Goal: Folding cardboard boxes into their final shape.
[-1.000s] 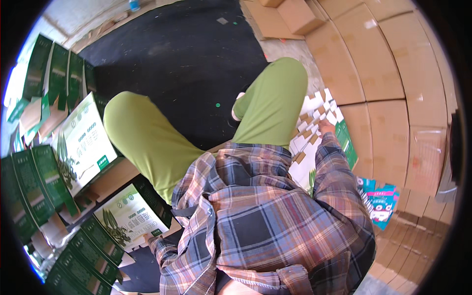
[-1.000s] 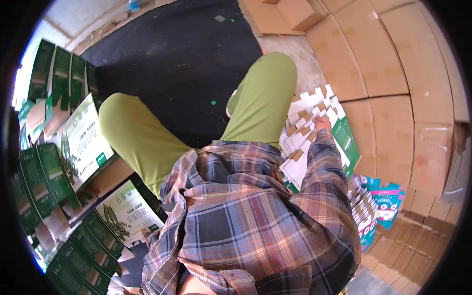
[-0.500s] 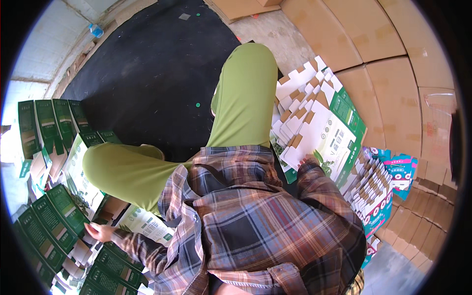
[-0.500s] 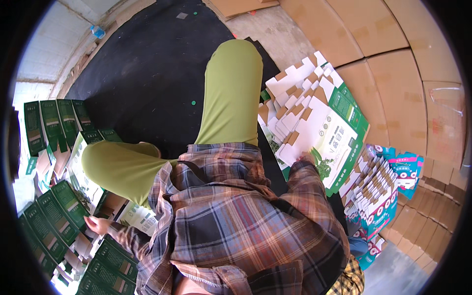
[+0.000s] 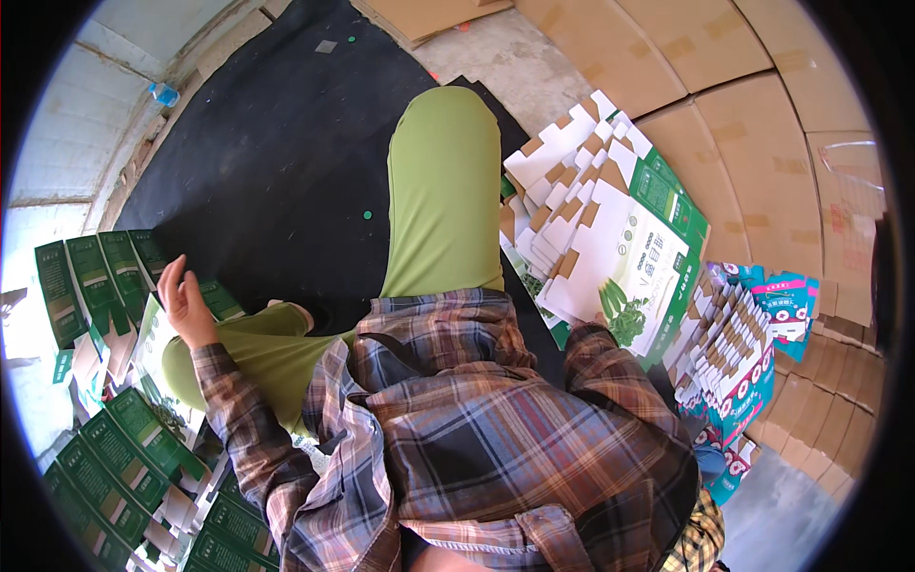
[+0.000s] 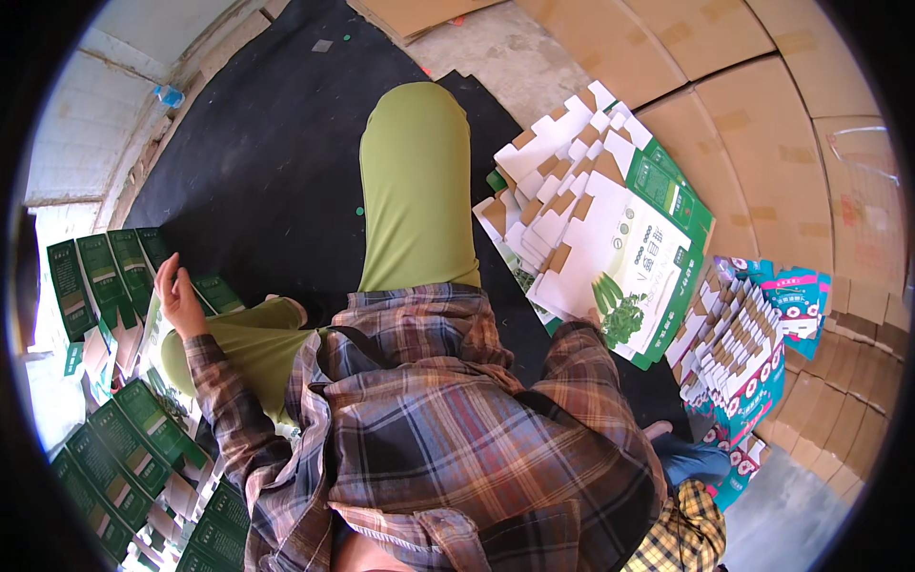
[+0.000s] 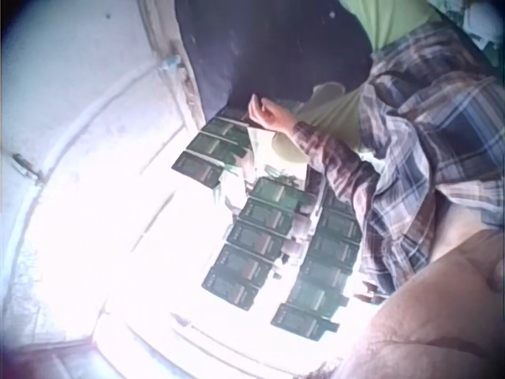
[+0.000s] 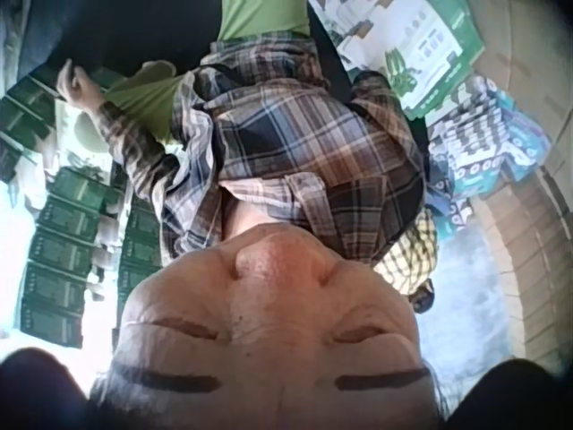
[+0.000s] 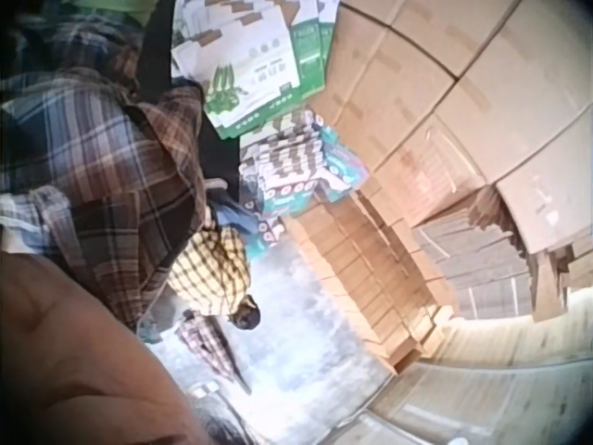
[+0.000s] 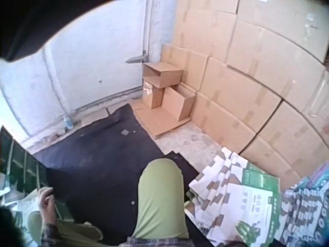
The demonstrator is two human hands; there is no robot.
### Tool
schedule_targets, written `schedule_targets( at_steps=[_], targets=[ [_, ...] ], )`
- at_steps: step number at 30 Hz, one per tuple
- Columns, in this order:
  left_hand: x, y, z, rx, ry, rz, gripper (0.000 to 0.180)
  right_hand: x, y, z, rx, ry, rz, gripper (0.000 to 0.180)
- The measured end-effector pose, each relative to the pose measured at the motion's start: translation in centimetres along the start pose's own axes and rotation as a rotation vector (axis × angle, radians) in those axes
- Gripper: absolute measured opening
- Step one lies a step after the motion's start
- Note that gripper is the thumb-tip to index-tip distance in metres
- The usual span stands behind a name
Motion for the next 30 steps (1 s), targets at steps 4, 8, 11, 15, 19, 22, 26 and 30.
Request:
schedule_targets(
  at_steps=[4,8,11,15,19,22,26,30],
  targets=[
    [0.8,2.1,-0.8,-0.118,0.089,-0.045,0.025,2.7,0.5,-1.2,-0.058,0.129,0.143,0.041],
    [1.2,1.8,-0.4,-0.248,0.089,-0.185,0.024,8.9,3.6,-2.4,-0.143,-0.033,0.339,0.035],
    [1.6,1.9,-0.4,-0.311,0.079,-0.294,0.024,11.4,7.0,-1.5,-0.273,-0.010,0.340,0.029],
    [2.5,1.4,0.6,-0.347,0.085,-0.364,0.024,15.7,10.3,-4.9,-0.284,0.041,0.373,0.026],
    [1.9,1.1,0.8,-0.399,0.051,-0.404,0.024,22.5,11.8,-13.4,-0.257,0.143,0.387,0.024],
    [2.5,0.5,1.5,-0.434,0.076,-0.433,0.023,24.4,12.5,-15.3,-0.251,0.370,0.297,0.025],
    [2.3,-0.2,1.3,-0.451,0.066,-0.443,0.023,32.5,13.6,-20.9,-0.279,0.598,0.099,0.036],
    [1.4,0.0,0.7,-0.459,0.053,-0.461,0.027,39.7,14.4,-23.9,-0.136,0.923,-0.161,0.040]
  ],
)
Point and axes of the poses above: each hand's wrist, its own z-axis towards the middle knuckle, its own x-axis out of the palm, y = z × x, the point moved 2 cm from there along z, towards the middle knuckle, and after that the axes turned 8 degrees about y, right-handed, at the moved point
